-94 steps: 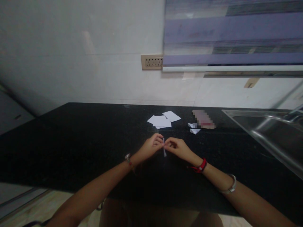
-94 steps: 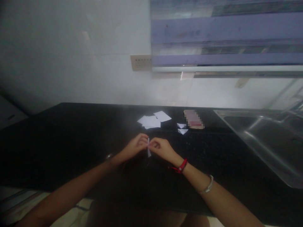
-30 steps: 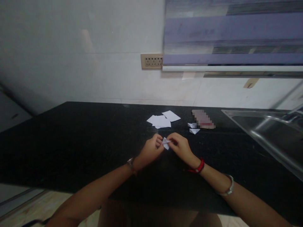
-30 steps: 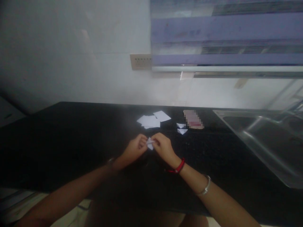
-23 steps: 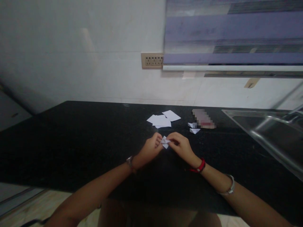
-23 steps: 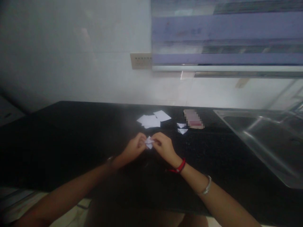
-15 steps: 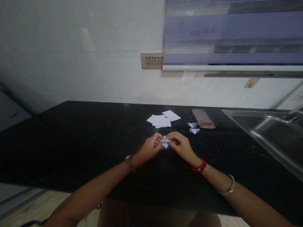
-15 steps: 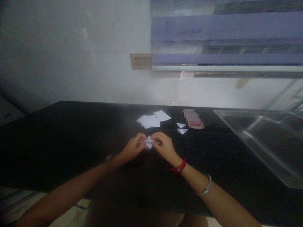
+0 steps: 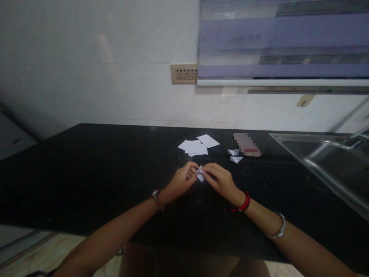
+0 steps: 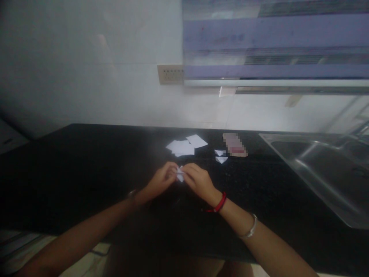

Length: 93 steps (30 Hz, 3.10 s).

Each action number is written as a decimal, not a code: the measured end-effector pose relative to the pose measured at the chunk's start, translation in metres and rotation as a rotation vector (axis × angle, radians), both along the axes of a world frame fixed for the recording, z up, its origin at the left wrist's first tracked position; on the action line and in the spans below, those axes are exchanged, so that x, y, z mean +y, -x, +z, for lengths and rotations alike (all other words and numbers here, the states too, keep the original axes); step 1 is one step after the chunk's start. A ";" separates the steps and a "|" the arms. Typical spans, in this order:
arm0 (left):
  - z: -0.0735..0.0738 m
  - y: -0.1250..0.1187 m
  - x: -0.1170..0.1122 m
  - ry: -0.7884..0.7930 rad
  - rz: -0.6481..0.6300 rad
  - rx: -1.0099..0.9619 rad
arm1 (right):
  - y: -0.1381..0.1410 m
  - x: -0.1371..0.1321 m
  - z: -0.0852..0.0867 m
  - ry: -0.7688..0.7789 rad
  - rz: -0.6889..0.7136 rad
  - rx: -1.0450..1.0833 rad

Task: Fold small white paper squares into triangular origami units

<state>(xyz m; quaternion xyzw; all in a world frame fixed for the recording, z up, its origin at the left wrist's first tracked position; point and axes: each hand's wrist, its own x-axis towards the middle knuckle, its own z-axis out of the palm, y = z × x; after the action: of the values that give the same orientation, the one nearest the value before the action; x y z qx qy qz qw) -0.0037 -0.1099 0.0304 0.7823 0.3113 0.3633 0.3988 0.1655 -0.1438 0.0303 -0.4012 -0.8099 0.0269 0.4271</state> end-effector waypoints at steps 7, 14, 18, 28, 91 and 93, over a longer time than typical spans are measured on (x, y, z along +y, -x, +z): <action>0.000 0.001 0.002 0.215 -0.172 -0.087 | 0.002 -0.002 0.004 -0.004 -0.006 0.000; -0.006 -0.001 0.005 0.333 -0.205 -0.190 | 0.005 -0.002 0.002 0.031 -0.031 -0.003; -0.006 0.000 0.006 0.330 -0.192 -0.165 | 0.006 -0.001 0.001 0.040 -0.062 -0.011; -0.004 -0.001 0.005 0.321 -0.156 -0.152 | 0.004 -0.001 -0.002 0.052 -0.129 -0.037; -0.005 0.001 0.000 0.045 -0.022 0.081 | 0.005 0.000 0.001 0.163 -0.029 0.185; -0.004 0.000 0.000 -0.039 0.025 0.134 | 0.005 0.001 0.000 0.178 -0.004 0.180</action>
<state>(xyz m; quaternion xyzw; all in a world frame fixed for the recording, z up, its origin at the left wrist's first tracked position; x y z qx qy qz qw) -0.0038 -0.1102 0.0264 0.8086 0.3397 0.3211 0.3572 0.1602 -0.1429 0.0302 -0.4353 -0.7619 0.1338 0.4605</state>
